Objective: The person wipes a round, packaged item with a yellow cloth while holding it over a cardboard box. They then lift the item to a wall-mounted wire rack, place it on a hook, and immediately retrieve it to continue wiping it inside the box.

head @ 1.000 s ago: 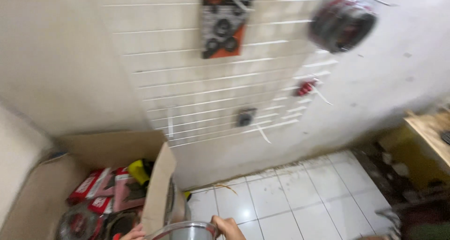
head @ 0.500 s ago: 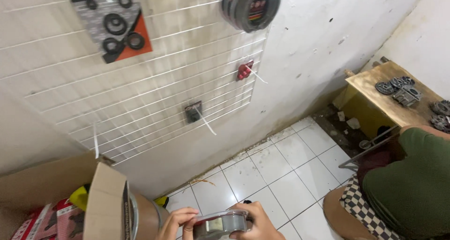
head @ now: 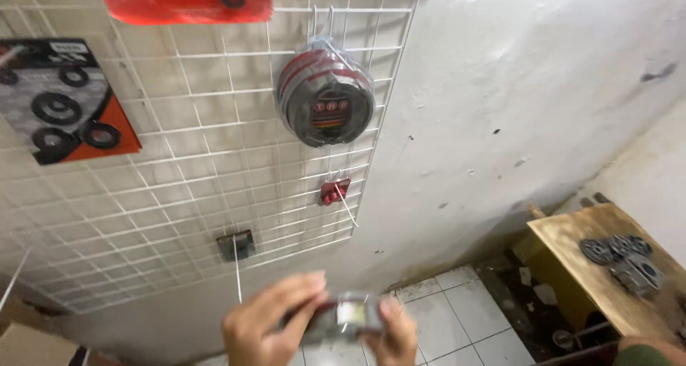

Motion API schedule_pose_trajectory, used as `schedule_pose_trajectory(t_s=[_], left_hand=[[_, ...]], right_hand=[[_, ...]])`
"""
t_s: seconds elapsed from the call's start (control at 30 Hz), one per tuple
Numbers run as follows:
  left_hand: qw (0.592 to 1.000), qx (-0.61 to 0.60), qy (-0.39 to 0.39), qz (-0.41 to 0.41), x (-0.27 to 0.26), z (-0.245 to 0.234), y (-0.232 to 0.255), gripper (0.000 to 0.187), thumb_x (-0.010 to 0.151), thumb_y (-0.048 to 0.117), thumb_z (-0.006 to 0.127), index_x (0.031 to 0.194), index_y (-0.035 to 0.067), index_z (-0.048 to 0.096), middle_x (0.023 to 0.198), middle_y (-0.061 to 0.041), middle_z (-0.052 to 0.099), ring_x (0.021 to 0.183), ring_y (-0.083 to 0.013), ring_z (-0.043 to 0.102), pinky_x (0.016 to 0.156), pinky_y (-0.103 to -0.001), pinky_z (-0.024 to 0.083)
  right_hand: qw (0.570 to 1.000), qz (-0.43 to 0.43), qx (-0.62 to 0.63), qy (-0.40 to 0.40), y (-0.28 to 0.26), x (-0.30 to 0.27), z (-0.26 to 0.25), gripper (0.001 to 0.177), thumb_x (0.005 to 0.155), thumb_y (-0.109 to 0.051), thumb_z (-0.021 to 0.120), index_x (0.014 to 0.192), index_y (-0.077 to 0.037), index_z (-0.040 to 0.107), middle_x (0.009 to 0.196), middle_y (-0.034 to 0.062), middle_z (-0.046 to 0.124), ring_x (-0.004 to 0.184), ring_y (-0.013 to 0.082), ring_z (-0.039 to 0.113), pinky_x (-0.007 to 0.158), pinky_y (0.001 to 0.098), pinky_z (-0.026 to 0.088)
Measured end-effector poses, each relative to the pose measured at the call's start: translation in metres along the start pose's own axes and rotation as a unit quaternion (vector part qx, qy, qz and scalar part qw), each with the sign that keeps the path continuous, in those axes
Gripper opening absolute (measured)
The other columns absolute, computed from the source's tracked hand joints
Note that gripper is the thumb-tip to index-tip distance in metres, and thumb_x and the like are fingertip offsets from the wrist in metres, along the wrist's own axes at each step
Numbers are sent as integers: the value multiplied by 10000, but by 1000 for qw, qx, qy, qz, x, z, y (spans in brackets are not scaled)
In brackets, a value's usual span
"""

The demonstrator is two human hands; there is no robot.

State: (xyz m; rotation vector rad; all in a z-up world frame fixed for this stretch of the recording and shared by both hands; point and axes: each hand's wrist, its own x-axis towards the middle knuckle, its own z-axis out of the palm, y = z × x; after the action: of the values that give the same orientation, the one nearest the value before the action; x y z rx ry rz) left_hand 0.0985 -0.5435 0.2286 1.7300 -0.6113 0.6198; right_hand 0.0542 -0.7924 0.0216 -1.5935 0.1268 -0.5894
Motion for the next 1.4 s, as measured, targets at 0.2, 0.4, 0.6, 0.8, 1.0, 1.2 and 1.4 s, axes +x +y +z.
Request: schedule_pose_trajectory(t_s=[0.2,0.4,0.6,0.8,1.0,1.2,1.4], left_hand=[[997,1,-21,74,90,25,32,630,745,321,840,1275,82,597,1260,-99,707,1087,-221,711,977,-356,580],[987,105,6,118,130,52,19,743,831,17,836,1468,112,466,1565,-71,483,1480,-342,496,1287,-450,449],[983,137,34,114,153,67,1,675,868,-69,743,1467,105,487,1571,-58,470,1492,-341,477,1283,-448,437],[982,143,34,117,159,78,-12,701,877,-88,743,1491,108,465,1591,-51,445,1486,-346,505,1271,-428,482],[979,177,41,89,171,84,-23,702,883,-54,747,1496,110,448,1570,-83,488,1447,-370,520,1263,-477,450],[981,166,49,90,166,92,-40,701,915,-102,682,1519,121,404,1603,-64,439,1573,-413,266,1352,-557,259],[980,165,43,104,156,90,-74,812,964,-61,718,1590,223,287,1677,0,330,1618,-417,218,1398,-616,167]], right_hand=[[951,-304,-38,-31,-129,114,1,701,832,-36,747,1473,-140,483,1232,106,670,969,191,671,823,301,613],[963,-261,11,-63,-192,180,43,649,934,-20,678,1523,-114,421,1341,155,628,1113,243,655,998,339,594],[975,-210,37,-61,-195,203,62,638,957,0,642,1538,-64,387,1428,149,580,1198,201,601,1047,306,513],[977,-198,48,-69,-195,215,62,631,961,-34,642,1537,-91,388,1423,161,580,1218,233,616,1067,335,539],[981,-128,86,-117,-193,238,69,653,939,-72,643,1537,-121,384,1390,201,612,1102,248,691,862,305,647],[978,-189,23,-80,-182,232,84,623,980,-40,610,1542,-120,353,1488,204,510,1263,290,606,1014,357,586],[933,-269,-232,49,-170,236,82,599,940,-143,720,1490,-220,498,1352,91,268,1223,248,327,896,287,441]])
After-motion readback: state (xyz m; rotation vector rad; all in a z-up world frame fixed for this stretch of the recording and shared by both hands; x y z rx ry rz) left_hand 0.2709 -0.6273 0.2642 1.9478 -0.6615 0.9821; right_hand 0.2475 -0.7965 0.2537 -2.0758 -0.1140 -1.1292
